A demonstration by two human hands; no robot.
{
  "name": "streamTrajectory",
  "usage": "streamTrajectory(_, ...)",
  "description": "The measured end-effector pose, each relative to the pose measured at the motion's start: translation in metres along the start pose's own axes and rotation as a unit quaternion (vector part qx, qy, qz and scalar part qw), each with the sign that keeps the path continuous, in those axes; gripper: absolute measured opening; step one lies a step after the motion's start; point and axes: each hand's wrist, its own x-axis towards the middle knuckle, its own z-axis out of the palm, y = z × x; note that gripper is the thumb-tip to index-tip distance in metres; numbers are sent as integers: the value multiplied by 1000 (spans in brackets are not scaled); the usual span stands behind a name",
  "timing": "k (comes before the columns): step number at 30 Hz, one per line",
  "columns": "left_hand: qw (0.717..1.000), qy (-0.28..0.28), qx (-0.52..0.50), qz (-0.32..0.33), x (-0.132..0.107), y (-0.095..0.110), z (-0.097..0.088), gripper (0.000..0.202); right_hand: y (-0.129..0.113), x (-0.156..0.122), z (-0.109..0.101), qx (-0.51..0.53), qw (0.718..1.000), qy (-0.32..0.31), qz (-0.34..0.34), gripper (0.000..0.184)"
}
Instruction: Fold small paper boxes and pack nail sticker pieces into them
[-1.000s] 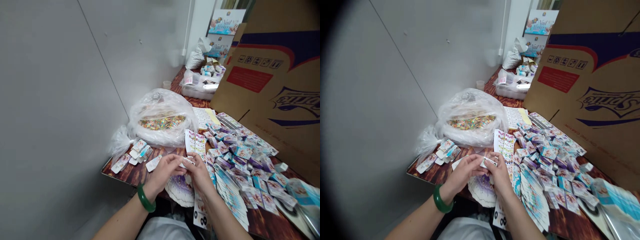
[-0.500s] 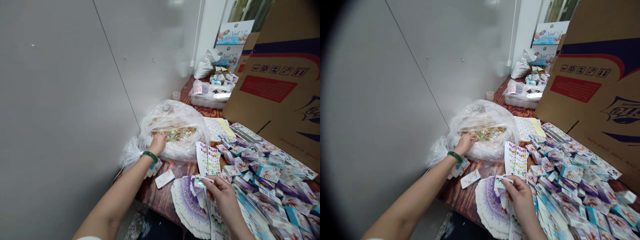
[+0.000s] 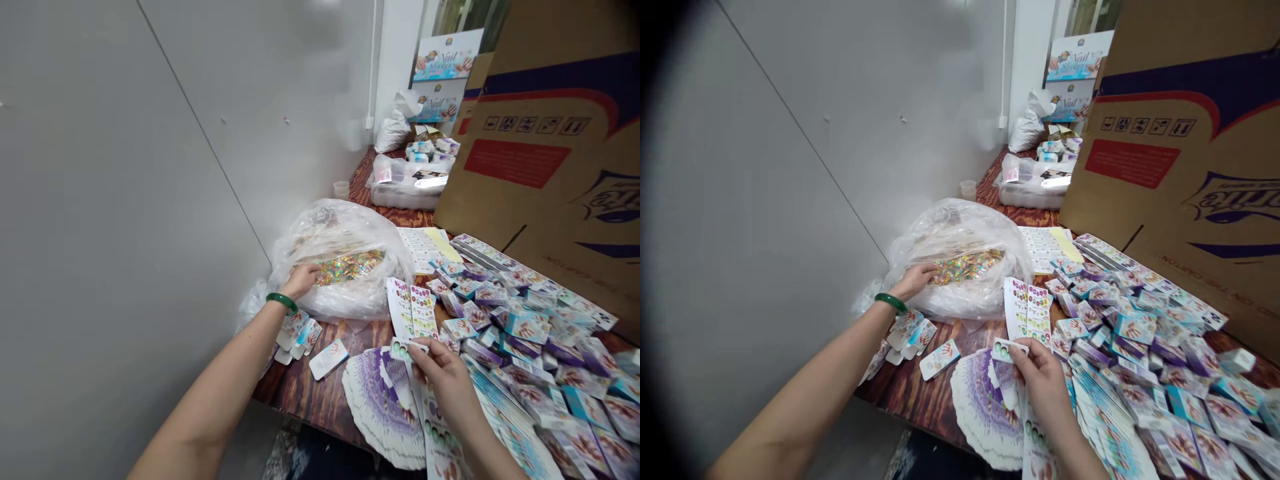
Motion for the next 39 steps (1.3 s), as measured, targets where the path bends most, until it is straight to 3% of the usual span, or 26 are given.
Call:
streamTrajectory(4, 992, -101, -71, 30, -42, 37, 3, 20, -9, 4, 5, 2, 1000, 2, -11, 33)
streamTrajectory(7, 949, -269, -162, 34, -82, 65, 18, 20, -13, 7, 12, -8, 999, -36, -10, 27)
streamTrajectory(9, 935, -305, -175, 44, -103, 75, 31, 17, -12, 8, 16, -14, 997, -80, 5, 22)
streamTrajectory(15, 974, -180, -36, 132, -128, 73, 61, 11, -10, -2, 20, -28, 989, -145, 11, 21)
streamTrajectory(21, 978, -134, 41, 155, -129, 59, 52, 15, -7, -2, 17, -28, 997, -67, -7, 22)
streamTrajectory(26, 938, -122, 274, 172, -134, 17, 63, 29, -3, 1, 1, -35, 998, -42, 4, 19)
streamTrajectory(29, 927, -104, 315, 177, -141, -1, 72, 48, -5, -2, -6, -28, 998, -47, 4, 21)
streamTrajectory(32, 960, -51, 213, 175, -148, -1, 67, 56, -6, -6, -9, -21, 999, -49, 2, 23)
streamTrajectory(35, 991, -21, -71, 114, -156, 10, 58, 50, -5, -10, -9, 1, 999, -43, 8, 25)
streamTrajectory(37, 954, -27, -296, 39, -163, 18, 58, 43, -3, -11, -5, 33, 998, -46, 11, 26)
streamTrajectory(39, 884, -36, -464, -30, -170, 25, 65, 41, -1, -12, 3, 68, 996, -59, 10, 28)
